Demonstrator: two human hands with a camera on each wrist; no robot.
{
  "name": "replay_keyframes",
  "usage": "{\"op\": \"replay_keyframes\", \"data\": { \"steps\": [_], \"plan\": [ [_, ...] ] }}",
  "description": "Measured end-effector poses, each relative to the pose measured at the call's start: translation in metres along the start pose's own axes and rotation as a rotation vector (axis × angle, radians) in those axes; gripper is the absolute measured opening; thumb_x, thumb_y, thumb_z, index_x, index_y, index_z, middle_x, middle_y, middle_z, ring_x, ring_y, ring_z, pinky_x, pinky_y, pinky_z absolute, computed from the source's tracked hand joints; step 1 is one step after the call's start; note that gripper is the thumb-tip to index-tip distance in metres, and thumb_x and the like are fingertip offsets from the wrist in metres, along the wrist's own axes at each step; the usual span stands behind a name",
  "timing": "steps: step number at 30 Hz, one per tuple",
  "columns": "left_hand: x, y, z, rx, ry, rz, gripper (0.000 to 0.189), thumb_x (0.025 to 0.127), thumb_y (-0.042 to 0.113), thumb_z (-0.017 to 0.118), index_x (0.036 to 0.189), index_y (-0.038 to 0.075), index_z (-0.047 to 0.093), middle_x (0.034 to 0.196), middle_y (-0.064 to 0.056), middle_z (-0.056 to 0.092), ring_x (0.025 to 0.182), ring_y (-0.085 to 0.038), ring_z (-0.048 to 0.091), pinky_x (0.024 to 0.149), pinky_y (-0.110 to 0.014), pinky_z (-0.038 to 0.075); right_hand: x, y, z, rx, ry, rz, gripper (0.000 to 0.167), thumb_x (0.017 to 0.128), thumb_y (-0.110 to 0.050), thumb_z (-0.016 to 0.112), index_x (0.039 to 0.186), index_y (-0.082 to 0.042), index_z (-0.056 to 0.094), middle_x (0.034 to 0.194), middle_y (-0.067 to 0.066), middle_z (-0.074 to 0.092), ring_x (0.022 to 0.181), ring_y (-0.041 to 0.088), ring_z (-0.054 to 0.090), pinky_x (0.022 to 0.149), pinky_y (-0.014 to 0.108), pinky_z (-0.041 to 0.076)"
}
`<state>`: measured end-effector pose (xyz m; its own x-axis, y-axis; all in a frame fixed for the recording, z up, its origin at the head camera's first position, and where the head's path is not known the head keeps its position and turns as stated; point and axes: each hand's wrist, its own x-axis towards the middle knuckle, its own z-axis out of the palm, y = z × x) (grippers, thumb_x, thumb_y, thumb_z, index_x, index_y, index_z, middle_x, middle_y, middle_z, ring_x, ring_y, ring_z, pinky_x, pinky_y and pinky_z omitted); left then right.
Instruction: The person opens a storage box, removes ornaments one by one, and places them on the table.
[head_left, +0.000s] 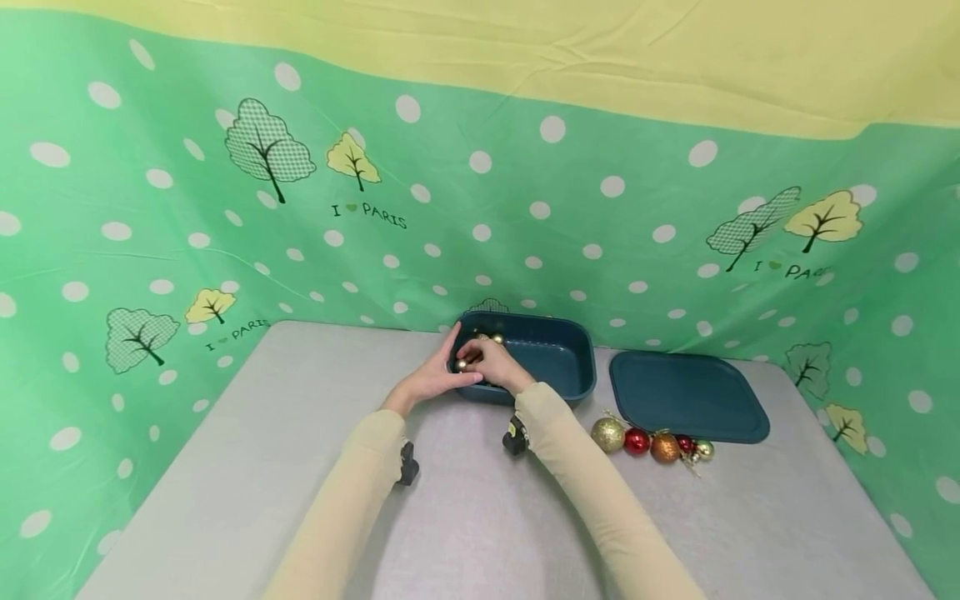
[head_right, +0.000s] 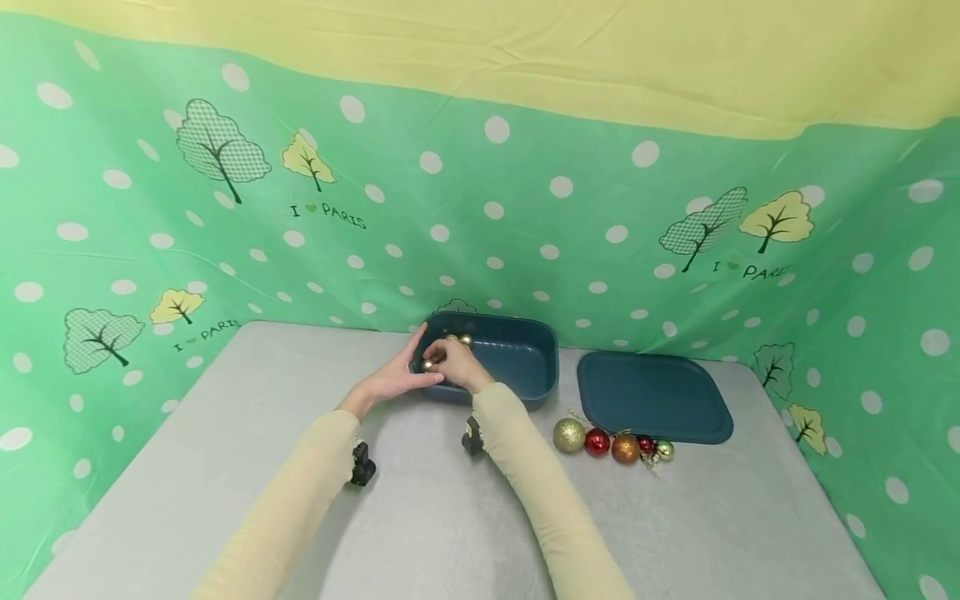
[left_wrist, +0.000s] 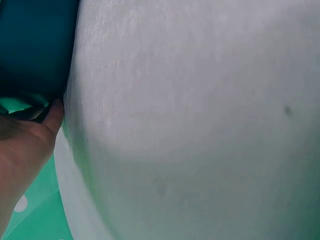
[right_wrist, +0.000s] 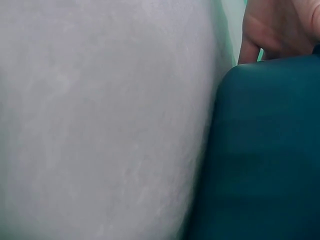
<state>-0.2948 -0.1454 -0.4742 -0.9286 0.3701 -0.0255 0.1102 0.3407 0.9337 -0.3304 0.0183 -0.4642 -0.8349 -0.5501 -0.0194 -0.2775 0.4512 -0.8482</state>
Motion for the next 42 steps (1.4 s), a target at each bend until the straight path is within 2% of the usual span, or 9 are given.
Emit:
{"op": "replay_keyframes", "data": {
  "steps": [7, 16, 18, 20, 23, 25, 29, 37, 42],
  "plan": [
    [-0.001, 0.0, 0.0, -0.002, -0.003, -0.009, 0.105, 0.087, 0.025, 0.072, 0.156, 0.019, -0.007, 0.16, -0.015, -0.006, 0.145, -0.033, 0.002, 0.113, -0.052, 0.012, 0.001, 0.001, 0.001, 0.0, 0.007, 0.003, 0.018, 0.091, 0.004, 0.062, 0.109, 0.004, 0.065, 0.101, 0.018, 0.064, 0.092, 0.027, 0.062, 0.073, 0.031, 0.052],
    [0.001, -0.001, 0.0, 0.012, 0.001, 0.002, 0.102, 0.089, 0.025, 0.071, 0.156, 0.019, -0.007, 0.16, -0.013, -0.007, 0.145, -0.033, 0.0, 0.112, -0.056, 0.014, -0.006, -0.003, -0.007, 0.042, 0.074, -0.041, 0.021, 0.092, 0.0, 0.063, 0.113, 0.003, 0.064, 0.102, 0.015, 0.065, 0.093, 0.026, 0.062, 0.078, 0.033, 0.052],
    [-0.003, 0.008, -0.001, 0.007, -0.014, 0.002, 0.101, 0.09, 0.021, 0.069, 0.156, 0.014, -0.007, 0.159, -0.016, -0.008, 0.144, -0.036, 0.0, 0.111, -0.058, 0.014, -0.009, -0.004, -0.01, 0.063, 0.072, -0.049, 0.024, 0.092, 0.0, 0.062, 0.116, 0.003, 0.063, 0.105, 0.017, 0.064, 0.096, 0.027, 0.062, 0.08, 0.034, 0.051],
    [-0.004, 0.009, -0.001, 0.005, -0.024, 0.0, 0.101, 0.09, 0.019, 0.068, 0.155, 0.014, -0.008, 0.159, -0.017, -0.01, 0.144, -0.037, -0.002, 0.111, -0.059, 0.014, -0.012, -0.005, -0.013, 0.078, 0.073, -0.055, 0.025, 0.093, 0.0, 0.062, 0.117, 0.003, 0.063, 0.107, 0.017, 0.063, 0.097, 0.028, 0.061, 0.081, 0.035, 0.051],
    [-0.004, 0.01, 0.0, 0.004, -0.024, -0.012, 0.101, 0.091, 0.019, 0.068, 0.155, 0.016, -0.009, 0.159, -0.016, -0.011, 0.144, -0.037, -0.003, 0.11, -0.06, 0.013, -0.016, -0.006, -0.017, 0.079, 0.088, -0.069, 0.026, 0.093, -0.002, 0.063, 0.118, 0.001, 0.063, 0.109, 0.015, 0.063, 0.097, 0.027, 0.061, 0.082, 0.036, 0.051],
    [0.0, 0.001, 0.001, 0.015, -0.008, -0.019, 0.102, 0.09, 0.023, 0.069, 0.155, 0.021, -0.009, 0.16, -0.013, -0.01, 0.144, -0.035, -0.003, 0.111, -0.059, 0.013, -0.019, -0.009, -0.02, 0.081, 0.103, -0.077, 0.026, 0.092, -0.003, 0.064, 0.118, 0.0, 0.063, 0.109, 0.013, 0.064, 0.097, 0.026, 0.061, 0.083, 0.036, 0.05],
    [0.0, 0.001, 0.001, 0.034, 0.011, -0.028, 0.103, 0.089, 0.026, 0.071, 0.156, 0.023, -0.007, 0.16, -0.013, -0.007, 0.145, -0.034, 0.0, 0.111, -0.058, 0.014, -0.026, -0.013, -0.026, 0.096, 0.125, -0.109, 0.026, 0.092, -0.002, 0.064, 0.117, 0.001, 0.063, 0.11, 0.012, 0.064, 0.098, 0.028, 0.06, 0.084, 0.037, 0.05],
    [-0.002, 0.003, 0.001, 0.035, 0.009, -0.037, 0.102, 0.089, 0.025, 0.07, 0.156, 0.023, -0.008, 0.16, -0.013, -0.007, 0.145, -0.034, 0.0, 0.111, -0.059, 0.014, -0.046, -0.021, -0.042, 0.083, 0.08, -0.149, 0.027, 0.092, -0.003, 0.063, 0.118, 0.005, 0.061, 0.113, 0.015, 0.062, 0.095, 0.027, 0.059, 0.082, 0.034, 0.05],
    [-0.002, 0.002, 0.001, 0.041, 0.019, -0.025, 0.105, 0.087, 0.029, 0.072, 0.156, 0.021, -0.006, 0.16, -0.014, -0.004, 0.145, -0.033, 0.001, 0.112, -0.056, 0.014, -0.071, -0.044, -0.055, 0.12, 0.035, -0.156, 0.028, 0.091, 0.003, 0.061, 0.118, 0.011, 0.059, 0.115, 0.024, 0.06, 0.095, 0.034, 0.058, 0.08, 0.035, 0.051]
  ]
}}
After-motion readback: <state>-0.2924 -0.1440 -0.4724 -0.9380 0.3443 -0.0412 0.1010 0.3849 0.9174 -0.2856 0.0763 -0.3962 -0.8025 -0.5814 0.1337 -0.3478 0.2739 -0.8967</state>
